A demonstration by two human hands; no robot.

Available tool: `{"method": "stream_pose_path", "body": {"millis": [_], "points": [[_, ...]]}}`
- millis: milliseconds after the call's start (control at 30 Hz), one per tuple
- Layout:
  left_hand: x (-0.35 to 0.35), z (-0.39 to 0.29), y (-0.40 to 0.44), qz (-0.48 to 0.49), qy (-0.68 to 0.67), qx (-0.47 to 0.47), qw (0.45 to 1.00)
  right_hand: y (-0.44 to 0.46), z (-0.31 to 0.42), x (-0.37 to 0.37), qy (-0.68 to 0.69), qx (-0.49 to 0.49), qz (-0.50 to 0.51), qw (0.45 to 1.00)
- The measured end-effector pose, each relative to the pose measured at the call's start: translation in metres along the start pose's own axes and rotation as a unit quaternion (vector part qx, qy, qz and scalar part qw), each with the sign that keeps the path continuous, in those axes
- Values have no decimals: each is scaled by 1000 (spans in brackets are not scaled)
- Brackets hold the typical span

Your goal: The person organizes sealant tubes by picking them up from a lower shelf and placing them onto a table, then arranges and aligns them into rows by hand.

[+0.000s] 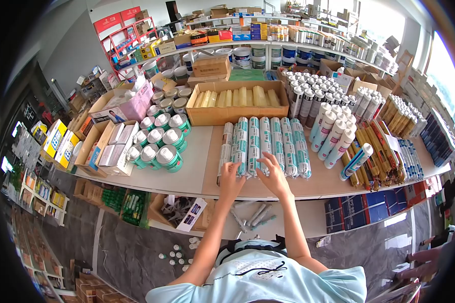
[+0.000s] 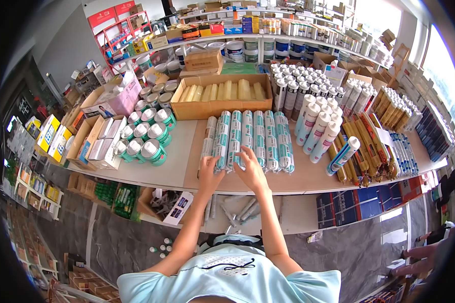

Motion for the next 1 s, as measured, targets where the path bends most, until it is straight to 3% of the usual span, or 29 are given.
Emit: {"method": "stream_pose_path", "body": {"millis": [100,167,233,300,667,767,1000], "points": [[5,1,-11,7,-21,-21,1000,2,-3,-2,3,-24,-33,999],[10,1,-15,2,-14,-19,1000,-2,-11,-10,-134,-4,-99,986],[10,1,-14,15,-24,-21,999,-8,-20,-21,-91,-33,-65,993],[10,0,-12,10,-27,-26,999,-13,-26,-29,-151,-47,-69,985],[9,10,-10,0,6,-56,998,-15,-29,-38,-181,-64,-28,981],[13,2,-9,23,-71,-12,997,-18,-15,-32,-149,-57,-97,982],[17,-15,-19,13,-47,-36,998,-31,1,-29,-191,-58,-85,976]]}}
Point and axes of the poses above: each hand's wrist, its own y-axis towards the middle knuckle, its own x-axis out of the back of the hand, z = x × y, the point moved 2 cm from there along y, towards the middle knuckle, and after that the axes turned 12 degrees about -y, right-handed, at the moved point
